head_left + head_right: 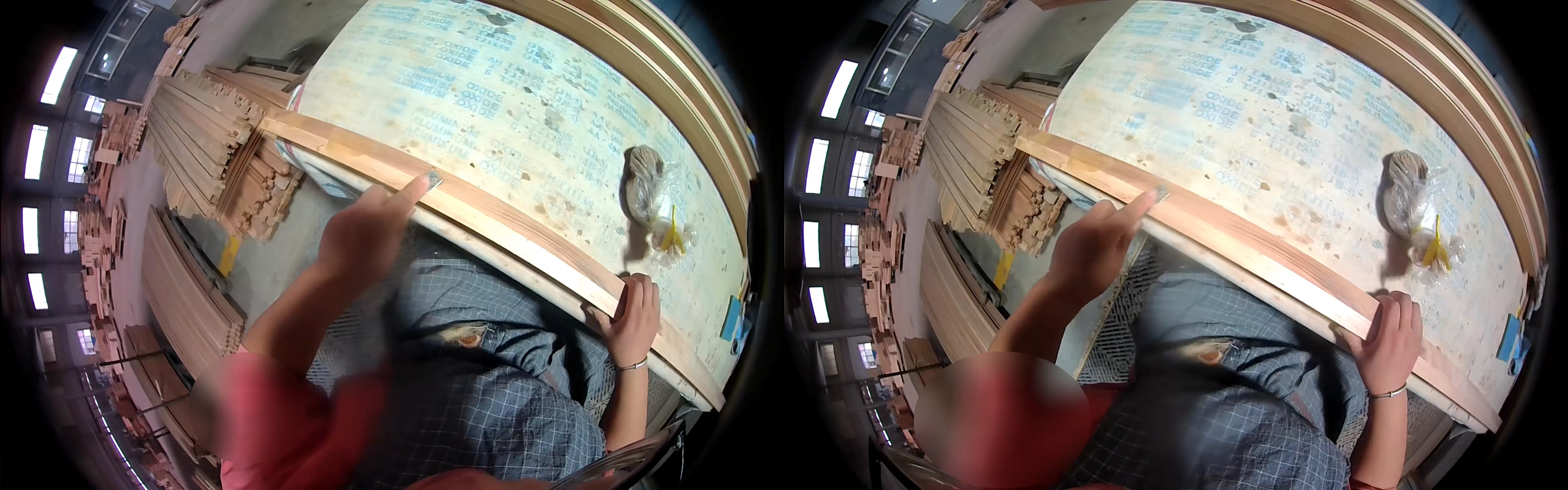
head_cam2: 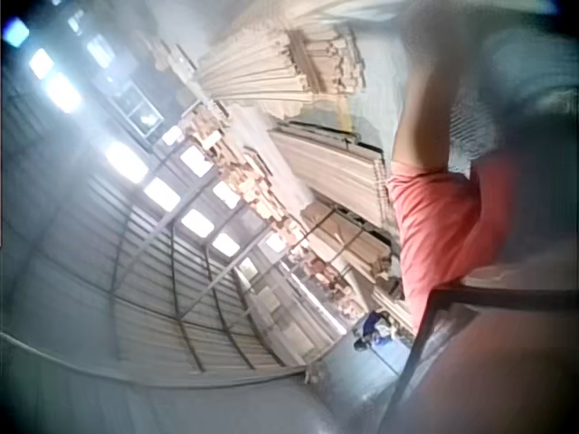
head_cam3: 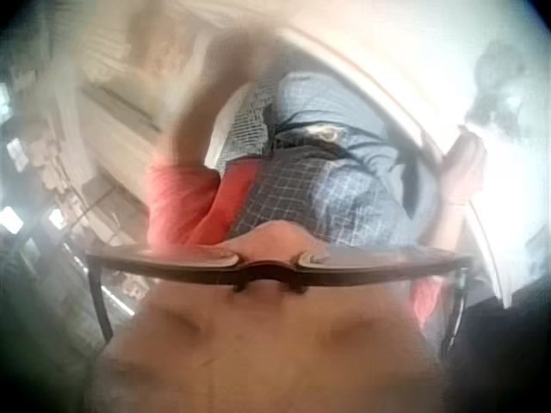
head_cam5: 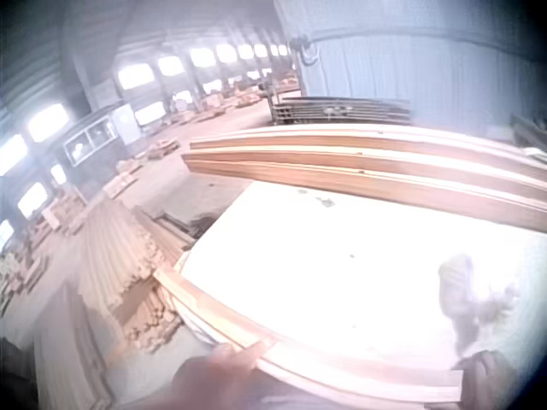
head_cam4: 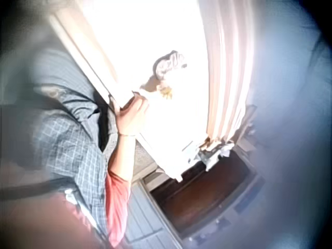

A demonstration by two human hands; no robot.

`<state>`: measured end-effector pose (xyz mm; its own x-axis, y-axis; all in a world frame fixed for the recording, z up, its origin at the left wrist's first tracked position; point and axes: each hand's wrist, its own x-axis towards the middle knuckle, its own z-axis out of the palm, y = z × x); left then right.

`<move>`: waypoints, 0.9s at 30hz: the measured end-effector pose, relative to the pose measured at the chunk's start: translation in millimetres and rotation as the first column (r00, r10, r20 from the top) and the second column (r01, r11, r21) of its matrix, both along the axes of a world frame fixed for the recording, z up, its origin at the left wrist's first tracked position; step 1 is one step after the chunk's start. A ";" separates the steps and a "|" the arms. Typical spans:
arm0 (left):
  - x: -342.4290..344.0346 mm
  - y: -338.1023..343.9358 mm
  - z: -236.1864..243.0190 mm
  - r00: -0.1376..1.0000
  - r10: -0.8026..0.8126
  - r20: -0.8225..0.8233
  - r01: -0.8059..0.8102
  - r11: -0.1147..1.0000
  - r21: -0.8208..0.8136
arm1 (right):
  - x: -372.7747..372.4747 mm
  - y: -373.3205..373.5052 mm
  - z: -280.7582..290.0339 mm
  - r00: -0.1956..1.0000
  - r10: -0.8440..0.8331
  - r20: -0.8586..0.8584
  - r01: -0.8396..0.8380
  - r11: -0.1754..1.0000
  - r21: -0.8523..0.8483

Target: The person uses a chisel to shave and smooth the edges of a long wooden plank on a workbench. They repeatedly scrape along the plank's length, remove shavings, and flip the plank to work on different sides.

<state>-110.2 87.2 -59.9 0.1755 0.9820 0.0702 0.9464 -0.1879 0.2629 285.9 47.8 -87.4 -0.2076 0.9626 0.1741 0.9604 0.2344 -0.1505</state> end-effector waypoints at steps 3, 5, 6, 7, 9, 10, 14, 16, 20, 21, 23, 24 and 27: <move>-15.8 0.6 -5.0 0.993 -0.098 0.060 0.097 0.995 0.021 | 1.9 -0.4 -0.3 1.000 -0.001 0.004 0.001 1.000 -0.001; -22.5 1.4 -9.0 0.930 -0.005 0.368 0.041 0.995 -0.090 | 0.7 0.2 2.6 1.000 0.005 0.007 -0.005 1.000 0.008; -15.9 2.1 -3.8 0.882 0.132 0.452 -0.032 0.974 -0.223 | -0.1 -0.3 3.2 1.000 0.007 0.009 -0.008 1.000 0.010; -9.3 3.6 1.6 0.810 0.283 0.513 -0.104 0.931 -0.350 | -0.1 -0.4 2.5 1.000 0.010 0.002 -0.010 1.000 0.018; 4.1 7.8 7.3 0.645 0.503 0.576 -0.187 0.834 -0.519 | 1.1 -0.8 0.0 1.000 0.014 -0.015 -0.013 0.999 0.030; 7.7 8.9 7.4 0.563 0.572 0.597 -0.198 0.794 -0.574 | 1.6 -0.6 -0.4 1.000 0.017 -0.023 -0.016 0.999 0.036; 9.9 7.4 -28.4 0.846 -0.117 0.521 0.140 0.990 -0.005 | -0.3 0.3 -0.3 1.000 0.019 -0.014 -0.018 0.999 0.049; 26.8 3.8 -13.4 0.826 -0.113 0.553 0.256 0.948 -0.188 | 0.9 -0.7 0.1 1.000 0.017 -0.001 -0.017 0.999 0.049; 46.4 -17.7 8.5 0.778 0.195 0.598 0.244 0.782 -0.574 | 6.4 -3.3 0.0 0.996 0.047 -0.080 -0.043 0.998 0.048; 47.4 -24.4 5.7 0.751 0.229 0.620 0.211 0.806 -0.553 | 8.9 -3.4 0.8 0.988 0.109 -0.108 -0.101 0.992 0.081; 51.5 -39.4 -5.1 0.285 0.587 0.758 0.206 0.734 -0.647 | 14.4 -2.7 2.9 0.969 0.191 -0.158 -0.176 0.979 0.105; 43.0 -44.4 -17.4 0.267 0.582 0.768 0.248 0.729 -0.638 | 18.5 -3.6 9.2 0.960 0.208 -0.189 -0.193 0.977 0.096; 46.9 -55.9 -24.6 0.317 0.589 0.744 0.191 0.729 -0.658 | 38.8 -10.4 13.8 0.973 0.141 -0.180 -0.132 0.989 0.066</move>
<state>-63.3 31.2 -84.5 0.1777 0.8433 -0.5072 0.0198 0.5122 0.8586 324.7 37.4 -73.6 -0.2961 0.9157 0.2718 0.8759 0.3738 -0.3051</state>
